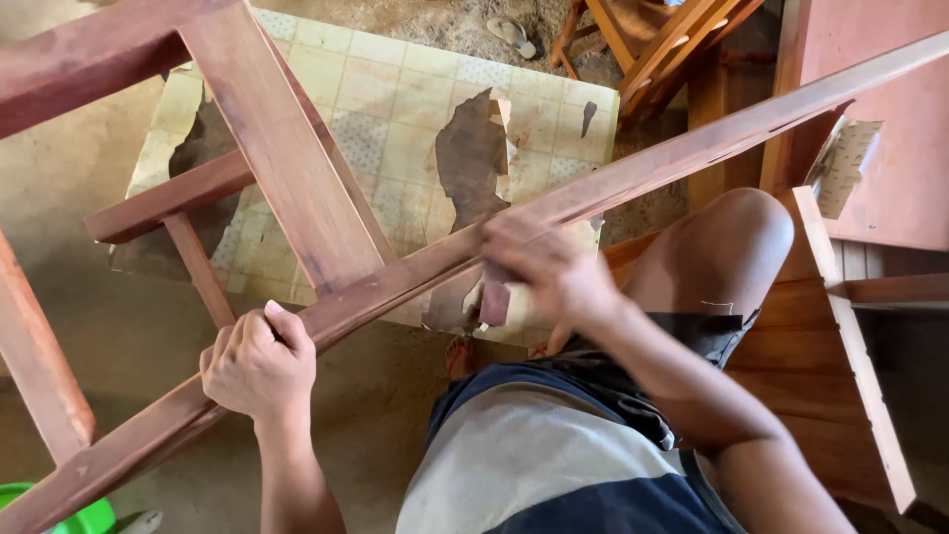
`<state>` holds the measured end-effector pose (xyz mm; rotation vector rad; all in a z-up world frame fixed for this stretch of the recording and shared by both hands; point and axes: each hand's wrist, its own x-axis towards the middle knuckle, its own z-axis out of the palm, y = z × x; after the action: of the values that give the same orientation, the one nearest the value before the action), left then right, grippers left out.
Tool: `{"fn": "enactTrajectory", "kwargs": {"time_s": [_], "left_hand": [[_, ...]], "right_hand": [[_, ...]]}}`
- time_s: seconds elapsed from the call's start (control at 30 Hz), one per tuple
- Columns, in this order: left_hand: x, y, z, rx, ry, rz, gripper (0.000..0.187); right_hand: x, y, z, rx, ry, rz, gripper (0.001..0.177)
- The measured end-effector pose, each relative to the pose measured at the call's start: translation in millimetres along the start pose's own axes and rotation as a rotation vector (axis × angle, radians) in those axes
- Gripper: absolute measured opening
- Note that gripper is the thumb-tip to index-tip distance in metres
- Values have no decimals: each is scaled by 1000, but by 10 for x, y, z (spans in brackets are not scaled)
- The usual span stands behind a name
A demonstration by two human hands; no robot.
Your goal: Sanding a wooden frame by hand using sandpaper to smooth the surface.
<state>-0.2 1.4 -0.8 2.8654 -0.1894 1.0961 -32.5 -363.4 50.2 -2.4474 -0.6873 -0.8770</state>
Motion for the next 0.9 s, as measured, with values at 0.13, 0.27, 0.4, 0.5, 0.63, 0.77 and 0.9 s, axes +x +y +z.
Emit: {"fn": "enactTrajectory", "kwargs": {"time_s": [0.13,0.27,0.4,0.5,0.63,0.77,0.9], "left_hand": [[15,25,2,16,7,-2,45],[-11,11,10,31,21,-3,45],[-7,24,4,24,25,8,40],[-12,9,19,-1,21,16,43],[15,29,-3,30,10,0,43],[-4,28,8,23,30,3,42],[25,41,-27,-15,26,14,41]], "right_hand": [[-428,698,-529,-263,20,122,36],[-356,251,59,-151,91,129,34],[-54,-451,445,69,-47,34,39],[-187,142,-55,-64,-68,34,39],[-530,852,-506,-312,51,142,27],[-218,162,-4,-189,82,132,40],[-17,-310,217,37,-49,34,60]]}}
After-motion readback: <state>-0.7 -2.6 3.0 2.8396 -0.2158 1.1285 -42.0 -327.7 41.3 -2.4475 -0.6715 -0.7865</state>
